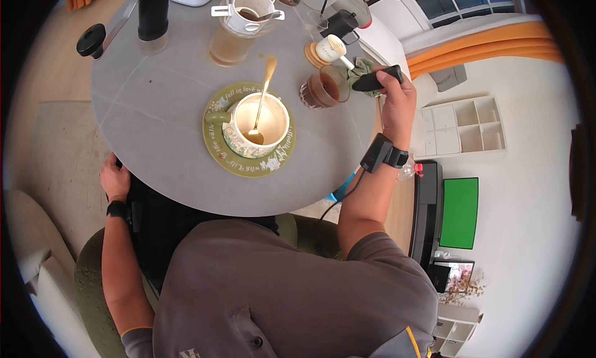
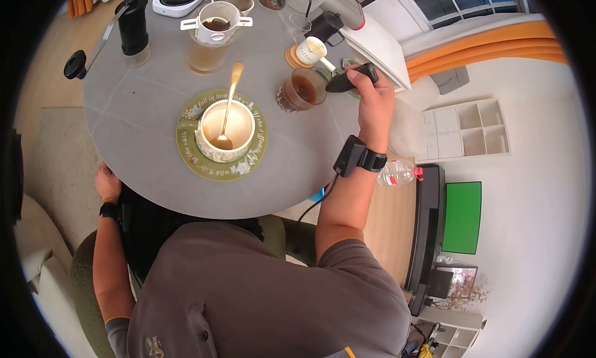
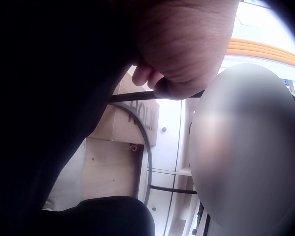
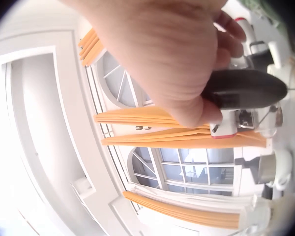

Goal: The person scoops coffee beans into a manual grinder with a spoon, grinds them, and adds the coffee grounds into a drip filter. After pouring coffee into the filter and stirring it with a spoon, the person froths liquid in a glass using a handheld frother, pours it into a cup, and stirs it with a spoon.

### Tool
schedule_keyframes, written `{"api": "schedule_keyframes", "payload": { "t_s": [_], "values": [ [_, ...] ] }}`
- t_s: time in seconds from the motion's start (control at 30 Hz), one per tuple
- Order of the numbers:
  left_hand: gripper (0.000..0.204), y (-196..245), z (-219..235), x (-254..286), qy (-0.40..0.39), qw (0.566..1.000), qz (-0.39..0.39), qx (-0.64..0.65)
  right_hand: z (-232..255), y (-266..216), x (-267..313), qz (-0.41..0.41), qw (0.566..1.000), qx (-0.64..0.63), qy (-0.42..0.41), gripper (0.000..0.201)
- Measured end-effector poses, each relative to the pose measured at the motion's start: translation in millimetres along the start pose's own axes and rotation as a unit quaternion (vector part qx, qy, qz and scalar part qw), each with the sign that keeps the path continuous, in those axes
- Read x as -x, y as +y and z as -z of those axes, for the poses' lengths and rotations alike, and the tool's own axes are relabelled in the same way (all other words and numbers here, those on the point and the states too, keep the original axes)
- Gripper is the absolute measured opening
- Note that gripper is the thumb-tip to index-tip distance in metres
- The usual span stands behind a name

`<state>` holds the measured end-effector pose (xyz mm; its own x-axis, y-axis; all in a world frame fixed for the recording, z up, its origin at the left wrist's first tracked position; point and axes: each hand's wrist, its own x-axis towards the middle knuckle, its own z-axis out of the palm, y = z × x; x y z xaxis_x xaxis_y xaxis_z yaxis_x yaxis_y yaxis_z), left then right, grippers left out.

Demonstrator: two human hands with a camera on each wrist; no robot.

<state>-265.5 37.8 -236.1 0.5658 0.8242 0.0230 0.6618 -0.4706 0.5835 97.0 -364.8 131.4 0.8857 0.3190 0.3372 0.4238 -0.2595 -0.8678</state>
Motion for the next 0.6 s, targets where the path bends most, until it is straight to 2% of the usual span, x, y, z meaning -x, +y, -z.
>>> {"api": "schedule_keyframes", "payload": {
  "t_s": [0.13,0.2,0.23,0.3,0.33,0.4,0.43,0.5,0.53,0.6],
  "values": [
    [0.039,3.0,2.0,1.4,0.001,1.0,0.01,-0.015,-5.9,-3.2,2.0,0.039,0.998,-0.055,0.02,0.02],
    [0.039,4.3,2.5,0.9,-0.003,1.0,0.007,-0.01,-2.5,-3.0,1.6,0.012,0.999,0.026,0.017,0.02],
    [0.039,4.9,3.3,0.1,-0.004,1.0,0.008,-0.005,-3.0,-2.9,1.9,0.013,0.999,0.025,0.017,0.02],
    [0.039,6.0,4.0,0.7,0.002,1.0,0.006,-0.004,-5.2,-1.9,3.2,0.035,0.997,-0.072,-0.002,0.02],
    [0.039,6.4,4.3,1.7,0.005,1.0,0.001,-0.003,-5.8,-2.8,2.7,0.034,0.997,-0.072,-0.002,0.02],
    [0.039,5.3,4.6,1.2,-0.005,1.0,0.0,-0.006,-5.2,-5.5,2.3,0.021,0.999,0.026,0.03,0.021],
    [0.039,4.9,4.9,-0.1,-0.011,1.0,0.0,-0.009,-4.6,-4.2,2.5,0.022,0.999,0.026,0.031,0.021],
    [0.039,6.3,6.0,0.2,-0.008,1.0,0.001,-0.006,-5.7,-1.5,1.4,0.033,0.995,-0.091,0.013,0.021],
    [0.039,6.8,6.1,1.5,-0.008,1.0,0.002,-0.002,-6.2,-1.7,0.4,0.032,0.995,-0.092,0.011,0.021],
    [0.039,4.9,5.6,1.8,-0.01,1.0,0.0,0.001,-4.5,-4.0,1.0,0.014,0.998,0.037,0.045,0.023]
  ]
}}
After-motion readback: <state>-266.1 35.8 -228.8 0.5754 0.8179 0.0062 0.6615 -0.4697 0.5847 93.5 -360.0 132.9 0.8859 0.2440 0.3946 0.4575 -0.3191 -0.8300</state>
